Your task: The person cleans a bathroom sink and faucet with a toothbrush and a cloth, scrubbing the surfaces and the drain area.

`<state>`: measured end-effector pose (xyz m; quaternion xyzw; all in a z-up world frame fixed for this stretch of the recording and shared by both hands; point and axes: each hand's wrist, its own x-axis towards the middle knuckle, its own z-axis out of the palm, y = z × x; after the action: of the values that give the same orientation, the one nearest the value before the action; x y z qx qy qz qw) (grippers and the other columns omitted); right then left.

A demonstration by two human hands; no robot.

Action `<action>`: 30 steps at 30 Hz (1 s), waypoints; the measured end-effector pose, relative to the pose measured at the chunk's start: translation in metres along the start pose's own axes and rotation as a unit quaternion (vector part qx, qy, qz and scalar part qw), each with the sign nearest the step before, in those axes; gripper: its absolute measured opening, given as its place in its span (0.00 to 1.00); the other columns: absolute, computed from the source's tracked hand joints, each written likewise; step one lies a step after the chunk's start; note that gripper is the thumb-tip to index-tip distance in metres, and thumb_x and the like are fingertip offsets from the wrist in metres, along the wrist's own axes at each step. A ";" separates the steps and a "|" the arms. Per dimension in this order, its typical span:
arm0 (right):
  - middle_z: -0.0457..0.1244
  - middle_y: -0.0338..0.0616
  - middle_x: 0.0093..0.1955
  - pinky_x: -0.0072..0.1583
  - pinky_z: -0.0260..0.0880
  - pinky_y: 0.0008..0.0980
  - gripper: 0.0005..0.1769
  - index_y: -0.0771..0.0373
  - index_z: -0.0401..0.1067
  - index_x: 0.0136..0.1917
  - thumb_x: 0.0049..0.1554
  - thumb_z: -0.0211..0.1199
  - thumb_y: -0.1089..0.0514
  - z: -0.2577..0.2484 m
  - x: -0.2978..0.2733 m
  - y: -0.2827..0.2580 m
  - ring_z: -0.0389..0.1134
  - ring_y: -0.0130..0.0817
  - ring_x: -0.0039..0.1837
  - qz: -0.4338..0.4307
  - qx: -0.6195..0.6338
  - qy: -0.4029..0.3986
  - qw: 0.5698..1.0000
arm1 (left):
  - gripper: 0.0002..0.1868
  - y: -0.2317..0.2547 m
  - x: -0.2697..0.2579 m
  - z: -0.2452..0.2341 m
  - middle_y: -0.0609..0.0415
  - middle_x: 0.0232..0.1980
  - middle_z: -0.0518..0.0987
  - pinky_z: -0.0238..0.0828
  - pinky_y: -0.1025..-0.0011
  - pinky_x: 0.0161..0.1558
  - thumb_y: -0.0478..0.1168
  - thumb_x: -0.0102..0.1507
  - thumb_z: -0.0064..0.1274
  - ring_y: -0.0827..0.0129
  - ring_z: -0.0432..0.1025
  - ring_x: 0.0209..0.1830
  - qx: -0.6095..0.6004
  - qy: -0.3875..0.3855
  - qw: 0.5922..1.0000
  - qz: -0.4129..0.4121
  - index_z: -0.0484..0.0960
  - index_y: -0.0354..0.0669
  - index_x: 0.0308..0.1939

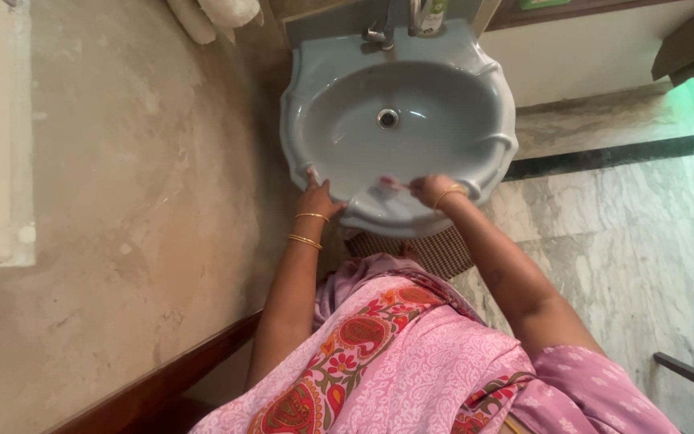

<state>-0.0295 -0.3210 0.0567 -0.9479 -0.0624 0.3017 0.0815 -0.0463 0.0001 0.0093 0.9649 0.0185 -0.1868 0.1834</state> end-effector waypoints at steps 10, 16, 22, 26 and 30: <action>0.70 0.55 0.60 0.61 0.72 0.46 0.23 0.54 0.64 0.74 0.68 0.50 0.49 0.013 0.010 0.071 0.73 0.49 0.60 0.128 -0.050 0.104 0.985 | 0.65 -0.008 -0.012 0.015 0.37 0.84 0.34 0.63 0.57 0.70 0.65 0.44 0.71 0.46 0.49 0.81 0.023 0.002 1.000 0.014 0.55 0.53 0.80; 0.67 0.54 0.65 0.65 0.70 0.47 0.27 0.54 0.59 0.76 0.65 0.51 0.51 0.061 0.020 -0.020 0.70 0.48 0.63 -0.010 -0.067 -0.069 0.995 | 0.73 0.009 -0.024 0.001 0.39 0.84 0.28 0.55 0.50 0.72 0.78 0.44 0.64 0.49 0.36 0.84 0.003 -0.041 0.999 -0.013 0.46 0.51 0.81; 0.70 0.49 0.61 0.64 0.70 0.43 0.32 0.50 0.64 0.75 0.59 0.61 0.44 0.042 0.009 -0.033 0.71 0.44 0.60 -0.048 0.176 0.011 0.983 | 0.73 -0.004 -0.011 0.016 0.41 0.84 0.26 0.50 0.52 0.76 0.81 0.44 0.59 0.48 0.34 0.85 -0.011 -0.043 0.999 -0.009 0.43 0.53 0.82; 0.69 0.46 0.62 0.64 0.71 0.42 0.35 0.48 0.62 0.76 0.58 0.62 0.42 0.058 -0.002 -0.016 0.73 0.42 0.60 0.017 0.205 -0.025 0.978 | 0.75 -0.008 -0.004 0.030 0.39 0.83 0.24 0.49 0.54 0.75 0.81 0.44 0.61 0.46 0.33 0.84 -0.012 -0.049 0.999 -0.001 0.39 0.53 0.82; 0.70 0.47 0.63 0.65 0.70 0.41 0.32 0.47 0.64 0.76 0.59 0.62 0.44 0.076 -0.004 -0.005 0.71 0.41 0.62 0.010 0.163 -0.012 0.987 | 0.77 -0.008 -0.007 0.023 0.40 0.84 0.24 0.52 0.55 0.75 0.79 0.42 0.64 0.47 0.35 0.84 0.018 -0.065 0.998 -0.005 0.39 0.55 0.83</action>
<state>-0.0779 -0.3078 -0.0014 -0.9189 -0.0041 0.3197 0.2309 -0.0617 0.0001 -0.0105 0.9538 0.0084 -0.2505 0.1659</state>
